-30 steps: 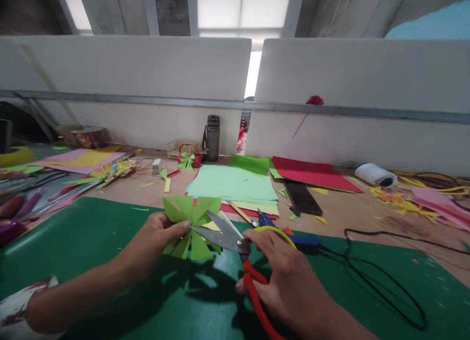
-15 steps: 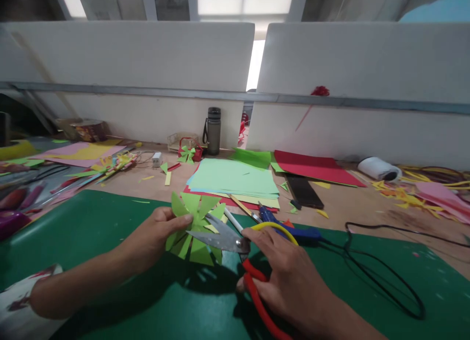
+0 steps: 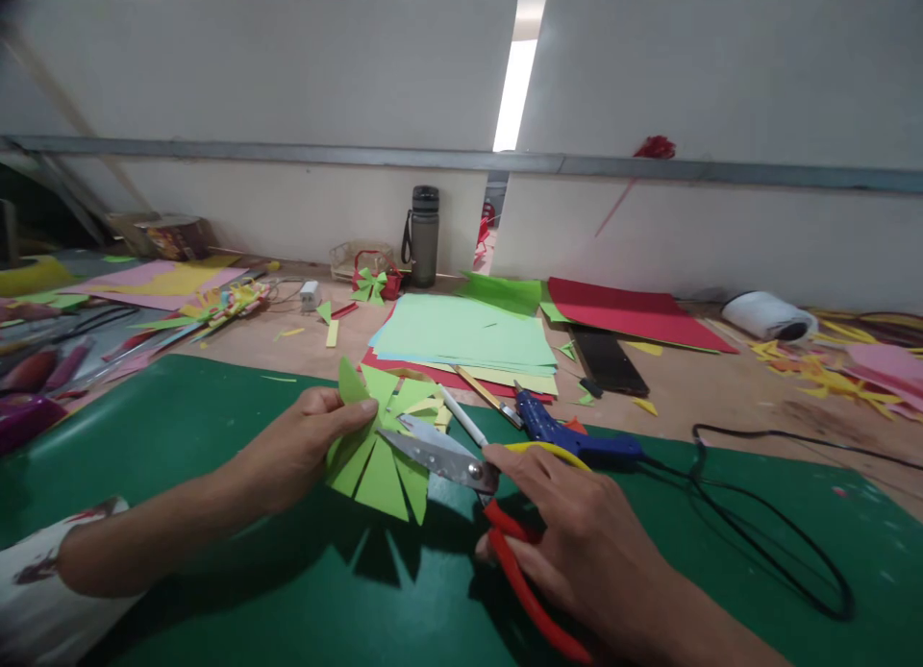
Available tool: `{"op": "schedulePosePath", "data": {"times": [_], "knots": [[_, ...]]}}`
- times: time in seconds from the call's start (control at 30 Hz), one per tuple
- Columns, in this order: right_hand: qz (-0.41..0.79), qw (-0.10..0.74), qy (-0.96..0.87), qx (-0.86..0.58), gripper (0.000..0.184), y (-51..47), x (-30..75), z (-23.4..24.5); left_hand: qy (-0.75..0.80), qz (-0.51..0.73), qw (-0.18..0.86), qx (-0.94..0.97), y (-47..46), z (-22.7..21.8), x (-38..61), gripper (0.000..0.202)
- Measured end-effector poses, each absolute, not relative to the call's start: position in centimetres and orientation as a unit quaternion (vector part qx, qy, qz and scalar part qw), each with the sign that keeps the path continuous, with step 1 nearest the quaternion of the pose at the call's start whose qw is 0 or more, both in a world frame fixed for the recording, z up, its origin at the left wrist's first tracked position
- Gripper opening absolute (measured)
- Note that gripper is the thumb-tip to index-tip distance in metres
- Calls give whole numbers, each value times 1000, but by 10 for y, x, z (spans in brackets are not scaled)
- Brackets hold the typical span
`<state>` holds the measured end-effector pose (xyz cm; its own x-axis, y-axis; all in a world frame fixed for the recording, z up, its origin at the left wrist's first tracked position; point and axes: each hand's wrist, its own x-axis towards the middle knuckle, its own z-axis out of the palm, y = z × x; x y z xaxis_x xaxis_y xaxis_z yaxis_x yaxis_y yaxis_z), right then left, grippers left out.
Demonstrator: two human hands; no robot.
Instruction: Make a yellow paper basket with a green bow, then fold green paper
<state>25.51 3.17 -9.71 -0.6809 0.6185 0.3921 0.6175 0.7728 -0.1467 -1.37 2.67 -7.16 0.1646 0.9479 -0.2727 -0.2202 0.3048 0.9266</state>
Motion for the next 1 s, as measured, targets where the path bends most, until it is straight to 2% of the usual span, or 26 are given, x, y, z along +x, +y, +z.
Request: {"op": "schedulePosePath", "data": {"times": [0.23,0.43,1.0], "knots": [[46,233,-906,-350,49,29,250,-90,474,453,618,434,25,-71,-12,32],[70,235,-900,-360,50,27,250,-90,476,455,597,457,25,-71,-12,28],[18,233,-915,-328,47,32,262,-101,470,446,599,471,23,-68,-13,29]]}}
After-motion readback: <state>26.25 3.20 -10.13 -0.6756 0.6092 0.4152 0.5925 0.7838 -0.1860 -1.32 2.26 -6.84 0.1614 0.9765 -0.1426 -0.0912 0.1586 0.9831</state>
